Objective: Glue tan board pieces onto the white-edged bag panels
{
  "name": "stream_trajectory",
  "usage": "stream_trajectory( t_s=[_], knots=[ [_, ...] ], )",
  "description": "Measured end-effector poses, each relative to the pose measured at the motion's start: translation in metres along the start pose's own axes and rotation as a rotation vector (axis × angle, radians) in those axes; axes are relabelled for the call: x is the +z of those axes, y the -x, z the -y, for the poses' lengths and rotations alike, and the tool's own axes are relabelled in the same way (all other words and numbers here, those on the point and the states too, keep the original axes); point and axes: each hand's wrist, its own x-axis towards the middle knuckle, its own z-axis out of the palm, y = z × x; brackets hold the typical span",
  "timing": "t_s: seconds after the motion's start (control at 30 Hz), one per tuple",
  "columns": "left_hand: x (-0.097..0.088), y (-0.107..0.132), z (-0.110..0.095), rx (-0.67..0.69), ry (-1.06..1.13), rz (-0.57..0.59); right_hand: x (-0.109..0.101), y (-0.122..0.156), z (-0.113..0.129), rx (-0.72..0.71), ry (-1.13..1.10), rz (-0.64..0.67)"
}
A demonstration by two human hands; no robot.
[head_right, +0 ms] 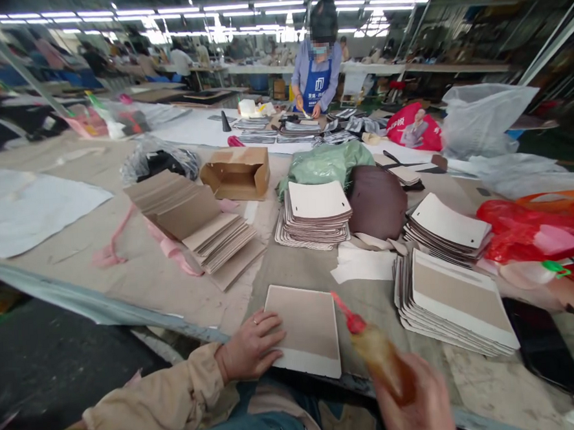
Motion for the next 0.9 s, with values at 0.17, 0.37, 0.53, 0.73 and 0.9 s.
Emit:
stream_trajectory(
  t_s=[0.17,0.37,0.53,0.73,0.9],
  knots=[
    [0.001,0.001,0.001,-0.001,0.004,0.0,0.055,-0.01,0.057,-0.264,0.009,0.193],
    [0.004,0.001,0.002,-0.002,-0.001,-0.023,0.084,-0.016,0.069,-0.417,0.064,0.294],
    [0.004,0.001,0.002,-0.001,-0.001,-0.034,0.086,-0.022,0.081,-0.483,0.051,0.317],
    [0.0,-0.001,0.001,-0.005,0.02,-0.006,0.081,-0.025,0.097,-0.491,0.095,0.345],
    [-0.001,0.0,0.001,-0.012,0.009,-0.001,0.072,-0.023,0.09,-0.473,0.154,0.325]
  ],
)
